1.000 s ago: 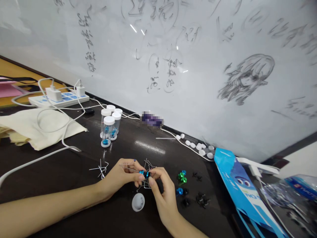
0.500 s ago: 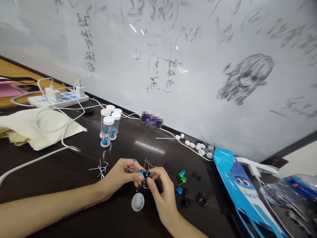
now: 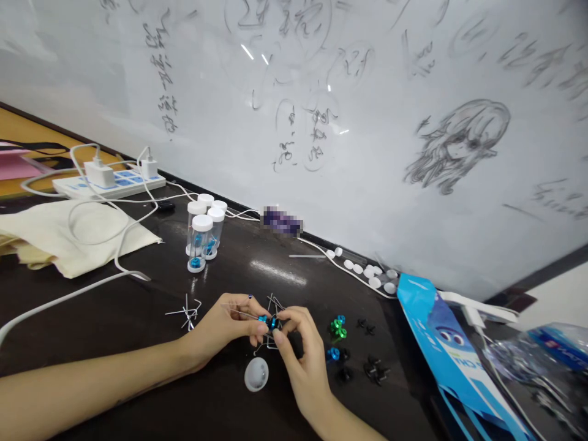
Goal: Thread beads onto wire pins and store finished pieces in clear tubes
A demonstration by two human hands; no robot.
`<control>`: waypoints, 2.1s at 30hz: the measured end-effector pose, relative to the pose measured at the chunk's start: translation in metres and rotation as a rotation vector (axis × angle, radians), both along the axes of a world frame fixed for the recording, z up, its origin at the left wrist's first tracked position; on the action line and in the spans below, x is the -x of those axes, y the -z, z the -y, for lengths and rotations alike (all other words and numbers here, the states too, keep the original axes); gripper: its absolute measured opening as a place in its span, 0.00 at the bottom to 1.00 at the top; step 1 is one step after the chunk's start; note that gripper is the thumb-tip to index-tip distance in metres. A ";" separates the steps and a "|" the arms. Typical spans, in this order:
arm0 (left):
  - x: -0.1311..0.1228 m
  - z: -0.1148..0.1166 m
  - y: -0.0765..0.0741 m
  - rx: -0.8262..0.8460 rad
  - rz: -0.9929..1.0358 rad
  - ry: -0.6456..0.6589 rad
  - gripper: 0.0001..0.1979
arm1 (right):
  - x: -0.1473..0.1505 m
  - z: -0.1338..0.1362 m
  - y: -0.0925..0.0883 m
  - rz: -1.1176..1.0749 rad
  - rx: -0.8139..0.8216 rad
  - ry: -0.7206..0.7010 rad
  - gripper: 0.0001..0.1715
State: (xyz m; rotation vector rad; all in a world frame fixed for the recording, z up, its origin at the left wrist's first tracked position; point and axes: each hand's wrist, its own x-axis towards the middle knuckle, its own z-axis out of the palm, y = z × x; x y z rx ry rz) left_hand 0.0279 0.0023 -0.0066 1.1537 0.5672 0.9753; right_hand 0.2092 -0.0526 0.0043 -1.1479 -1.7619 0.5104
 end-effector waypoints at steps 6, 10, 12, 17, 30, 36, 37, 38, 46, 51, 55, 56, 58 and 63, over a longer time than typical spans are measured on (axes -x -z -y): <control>0.000 0.001 -0.001 0.001 -0.002 -0.005 0.08 | 0.000 0.000 0.000 -0.012 -0.006 -0.014 0.08; 0.000 0.001 -0.002 0.001 0.002 -0.006 0.08 | 0.000 0.000 -0.001 -0.020 -0.018 -0.017 0.09; 0.000 0.001 -0.002 0.001 -0.001 0.000 0.08 | 0.000 0.000 0.000 -0.018 -0.015 -0.026 0.08; 0.000 0.000 -0.002 0.005 -0.003 -0.001 0.08 | 0.000 0.001 0.000 -0.027 -0.028 -0.020 0.10; 0.000 0.000 -0.002 0.010 0.002 -0.004 0.08 | 0.001 -0.001 0.000 -0.021 -0.030 -0.013 0.10; 0.000 0.001 -0.002 0.012 0.003 0.003 0.08 | 0.001 -0.001 0.001 -0.008 -0.026 -0.024 0.09; 0.000 0.001 -0.002 0.011 0.002 0.001 0.08 | 0.001 -0.001 0.000 -0.012 -0.026 -0.021 0.09; 0.000 0.002 -0.002 0.012 0.001 -0.003 0.08 | 0.001 -0.001 0.000 -0.016 -0.028 -0.017 0.09; 0.000 0.002 -0.004 0.014 -0.007 -0.002 0.08 | 0.002 0.000 -0.002 -0.005 -0.021 -0.016 0.08; 0.001 0.001 -0.004 0.008 -0.011 -0.001 0.07 | 0.002 -0.001 0.000 -0.008 -0.038 -0.012 0.09; 0.000 0.001 -0.003 0.005 -0.004 0.000 0.08 | 0.002 -0.001 -0.001 -0.006 -0.017 -0.008 0.08; 0.000 0.001 -0.003 0.004 -0.002 -0.001 0.08 | 0.002 -0.001 -0.001 -0.009 -0.015 -0.005 0.09; 0.000 0.002 -0.003 0.005 0.003 0.001 0.08 | 0.002 -0.001 -0.001 -0.007 -0.018 -0.008 0.09; 0.000 0.001 -0.003 0.009 0.004 0.001 0.07 | 0.002 0.000 -0.001 0.001 -0.016 -0.007 0.07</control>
